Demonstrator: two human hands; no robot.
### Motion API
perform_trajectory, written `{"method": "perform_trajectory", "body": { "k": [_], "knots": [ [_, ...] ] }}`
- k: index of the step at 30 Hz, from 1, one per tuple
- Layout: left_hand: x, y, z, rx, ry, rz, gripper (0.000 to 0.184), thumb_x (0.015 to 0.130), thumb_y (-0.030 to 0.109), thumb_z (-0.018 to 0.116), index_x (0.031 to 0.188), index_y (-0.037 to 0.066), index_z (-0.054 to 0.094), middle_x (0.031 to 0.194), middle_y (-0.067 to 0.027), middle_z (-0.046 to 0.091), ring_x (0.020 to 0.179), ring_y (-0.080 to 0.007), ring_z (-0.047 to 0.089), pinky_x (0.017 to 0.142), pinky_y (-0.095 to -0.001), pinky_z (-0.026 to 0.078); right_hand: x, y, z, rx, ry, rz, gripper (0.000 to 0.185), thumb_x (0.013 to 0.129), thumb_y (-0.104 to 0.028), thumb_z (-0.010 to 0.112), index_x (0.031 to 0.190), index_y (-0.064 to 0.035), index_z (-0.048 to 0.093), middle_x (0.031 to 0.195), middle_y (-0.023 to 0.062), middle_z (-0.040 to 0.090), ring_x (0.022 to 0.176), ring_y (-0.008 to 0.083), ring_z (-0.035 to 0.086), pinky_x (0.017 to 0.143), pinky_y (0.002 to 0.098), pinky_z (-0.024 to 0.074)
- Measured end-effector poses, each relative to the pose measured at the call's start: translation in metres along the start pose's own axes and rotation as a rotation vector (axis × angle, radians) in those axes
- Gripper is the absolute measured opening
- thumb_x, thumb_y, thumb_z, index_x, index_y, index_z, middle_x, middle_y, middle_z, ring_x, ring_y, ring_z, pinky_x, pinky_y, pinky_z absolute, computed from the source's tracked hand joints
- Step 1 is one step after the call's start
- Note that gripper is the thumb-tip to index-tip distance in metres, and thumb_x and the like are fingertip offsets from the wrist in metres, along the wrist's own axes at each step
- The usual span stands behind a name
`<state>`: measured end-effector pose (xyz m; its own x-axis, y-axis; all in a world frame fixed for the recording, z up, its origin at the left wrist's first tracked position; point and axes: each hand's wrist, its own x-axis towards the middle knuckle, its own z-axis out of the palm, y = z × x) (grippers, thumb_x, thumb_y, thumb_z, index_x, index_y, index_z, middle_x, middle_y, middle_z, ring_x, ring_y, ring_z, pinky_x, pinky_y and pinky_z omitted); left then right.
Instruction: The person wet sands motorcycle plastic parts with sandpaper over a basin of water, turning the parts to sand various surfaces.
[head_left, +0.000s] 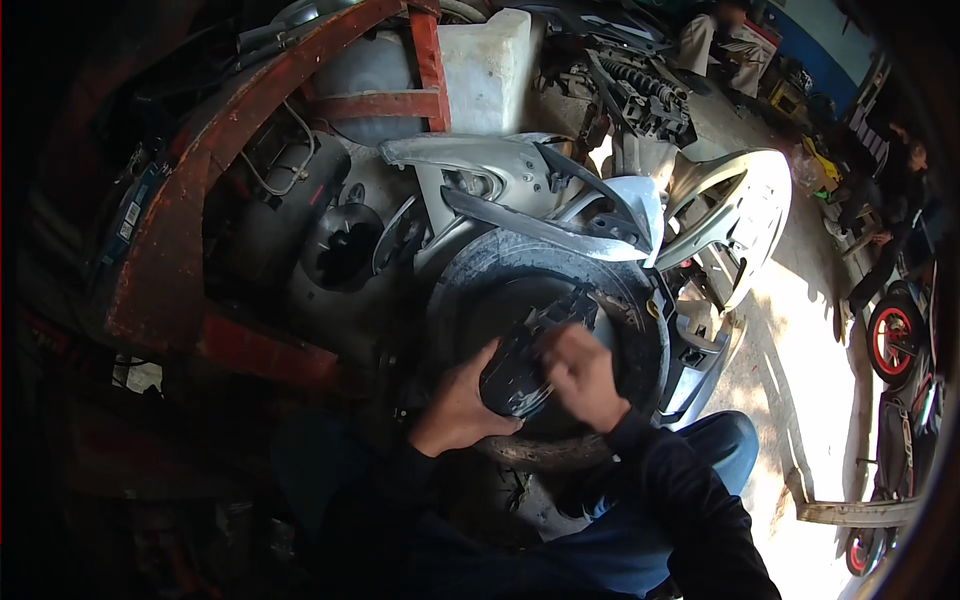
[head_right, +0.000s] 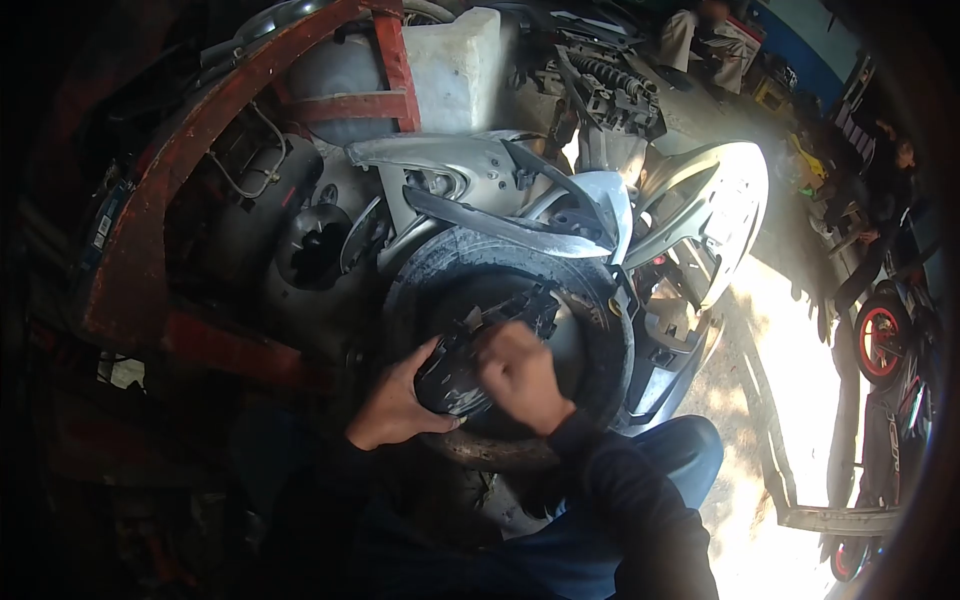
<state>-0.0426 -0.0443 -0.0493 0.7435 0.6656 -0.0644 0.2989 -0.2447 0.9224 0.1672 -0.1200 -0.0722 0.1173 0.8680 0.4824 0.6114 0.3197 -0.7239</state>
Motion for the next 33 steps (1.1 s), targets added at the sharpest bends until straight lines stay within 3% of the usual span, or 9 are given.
{"method": "perform_trajectory", "body": {
  "k": [1,2,4,6,8,9,15,21,33],
  "knots": [
    [0.001,0.002,-0.001,-0.008,0.004,-0.006,0.103,0.060,0.017,0.091,0.147,-0.008,0.042,0.131,-0.0250,0.062,0.124,-0.0315,0.062,0.105,-0.0363,0.046,0.003,0.013,-0.005,-0.040,0.027,0.198,0.016,0.084,-0.005,0.060,0.095,0.0004,0.069,0.092,0.0177,0.065,0.086,0.0367,0.064,0.078,0.0430,0.0519],
    [0.002,0.004,-0.002,-0.017,0.006,-0.015,0.099,0.062,0.016,0.091,0.146,-0.008,0.044,0.131,-0.0231,0.063,0.123,-0.0286,0.062,0.105,-0.0361,0.047,0.002,0.020,-0.006,-0.012,0.048,0.225,0.016,0.088,-0.006,0.058,0.097,0.0011,0.069,0.092,0.0173,0.064,0.087,0.0364,0.065,0.078,0.0422,0.0519],
    [0.006,0.001,-0.002,-0.148,0.006,-0.023,0.089,0.067,0.016,0.089,0.143,-0.008,0.048,0.127,-0.0194,0.065,0.118,-0.0238,0.063,0.102,-0.0342,0.048,-0.003,0.015,0.001,-0.015,0.073,0.240,0.017,0.093,-0.005,0.056,0.101,0.0043,0.067,0.096,0.0162,0.064,0.086,0.0311,0.065,0.078,0.0357,0.0514],
    [0.007,-0.001,-0.002,-0.277,-0.003,-0.043,0.079,0.073,0.017,0.088,0.139,-0.007,0.052,0.124,-0.0157,0.067,0.114,-0.0191,0.064,0.099,-0.0324,0.050,-0.002,0.016,0.002,-0.031,0.075,0.220,0.017,0.094,-0.007,0.056,0.101,0.0019,0.068,0.097,0.0161,0.064,0.088,0.0332,0.066,0.078,0.0381,0.0518],
    [0.011,0.002,0.002,-0.583,0.021,-0.268,0.060,0.084,0.010,0.081,0.137,-0.005,0.056,0.119,-0.0075,0.068,0.106,-0.0111,0.063,0.094,-0.0269,0.050,0.000,0.018,0.003,-0.046,0.081,0.200,0.017,0.095,-0.009,0.056,0.102,-0.0005,0.068,0.099,0.0161,0.065,0.089,0.0354,0.066,0.078,0.0406,0.0521],
    [0.012,0.002,0.005,-0.559,0.051,-0.224,0.045,0.093,0.011,0.073,0.133,-0.005,0.060,0.114,-0.0054,0.070,0.100,-0.0091,0.064,0.091,-0.0250,0.051,0.002,0.019,0.004,-0.052,0.082,0.191,0.016,0.095,-0.009,0.056,0.102,-0.0009,0.068,0.099,0.0158,0.065,0.089,0.0355,0.066,0.078,0.0407,0.0521],
    [0.015,-0.007,0.005,-0.710,0.100,-0.272,0.039,0.097,0.017,0.067,0.128,-0.007,0.062,0.111,-0.0058,0.070,0.098,-0.0087,0.065,0.087,-0.0250,0.052,0.007,0.019,0.002,-0.036,0.040,0.228,0.018,0.096,-0.007,0.055,0.106,0.0035,0.066,0.101,0.0172,0.064,0.092,0.0330,0.066,0.083,0.0364,0.0508],
    [0.013,-0.011,0.005,-0.825,0.112,-0.274,0.036,0.097,0.017,0.067,0.125,-0.006,0.064,0.109,-0.0060,0.070,0.097,-0.0087,0.065,0.086,-0.0255,0.051,0.007,0.022,0.006,-0.065,0.078,0.163,0.016,0.095,-0.009,0.056,0.102,-0.0006,0.067,0.101,0.0159,0.064,0.090,0.0368,0.065,0.078,0.0416,0.0517],
    [0.013,-0.009,0.000,-0.786,0.062,-0.297,0.032,0.095,0.013,0.067,0.122,-0.005,0.065,0.104,-0.0052,0.071,0.091,-0.0081,0.066,0.082,-0.0242,0.052,0.006,0.017,0.006,-0.047,0.059,0.155,0.017,0.094,-0.008,0.058,0.104,-0.0004,0.069,0.108,0.0165,0.066,0.096,0.0365,0.066,0.083,0.0418,0.0527]
  ]
}}
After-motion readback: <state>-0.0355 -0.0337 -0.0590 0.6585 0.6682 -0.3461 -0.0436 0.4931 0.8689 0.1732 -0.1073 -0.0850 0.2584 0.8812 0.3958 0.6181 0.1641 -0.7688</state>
